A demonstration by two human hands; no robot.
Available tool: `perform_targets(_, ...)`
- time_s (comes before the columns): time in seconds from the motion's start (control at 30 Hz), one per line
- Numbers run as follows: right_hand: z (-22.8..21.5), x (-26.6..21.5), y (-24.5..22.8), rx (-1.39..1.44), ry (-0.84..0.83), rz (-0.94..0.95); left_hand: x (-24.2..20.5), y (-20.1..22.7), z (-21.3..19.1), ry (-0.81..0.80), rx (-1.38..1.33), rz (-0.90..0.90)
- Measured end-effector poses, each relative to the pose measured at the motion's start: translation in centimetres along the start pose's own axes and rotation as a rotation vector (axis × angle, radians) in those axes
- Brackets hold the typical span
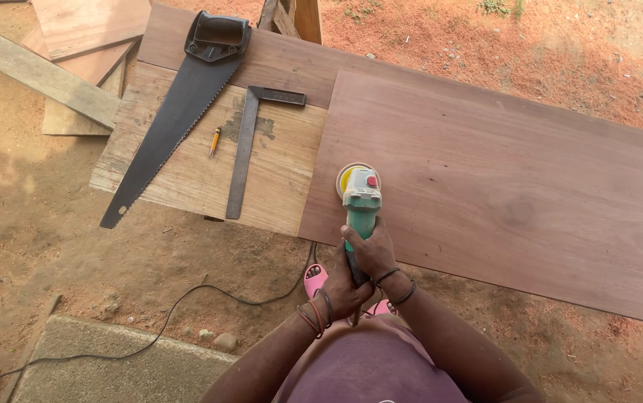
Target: Sand a large wooden board using an electric power sander.
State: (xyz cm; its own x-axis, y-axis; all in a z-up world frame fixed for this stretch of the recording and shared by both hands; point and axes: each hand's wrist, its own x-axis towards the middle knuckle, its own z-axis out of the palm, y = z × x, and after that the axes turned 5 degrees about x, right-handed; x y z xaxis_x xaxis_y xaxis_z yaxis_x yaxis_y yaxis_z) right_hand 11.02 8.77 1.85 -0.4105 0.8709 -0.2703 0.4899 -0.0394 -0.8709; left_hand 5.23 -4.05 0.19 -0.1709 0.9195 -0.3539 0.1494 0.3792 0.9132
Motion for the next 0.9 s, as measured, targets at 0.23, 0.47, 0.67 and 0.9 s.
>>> perform_targets(0.23, 3.5, -0.5, -2.4, -0.044, -0.139, 0.005, -2.2, -0.1, -2.2, 0.161, -0.148, 0.11)
perform_targets(0.47, 0.7, -1.4, -1.2, -0.045, -0.137, 0.038, -1.8, 0.2, 0.3, 0.076, -0.256, 0.086)
perform_targets(0.67, -0.5, -2.6, 0.1, -0.011, -0.045, 0.075, -2.3, 0.5, 1.2, -0.009, -0.134, 0.046)
perform_targets(0.9, 2.7, -2.3, -1.1, -0.029, -0.142, -0.03, -3.6, -0.1, -1.3, 0.109, -0.087, 0.099)
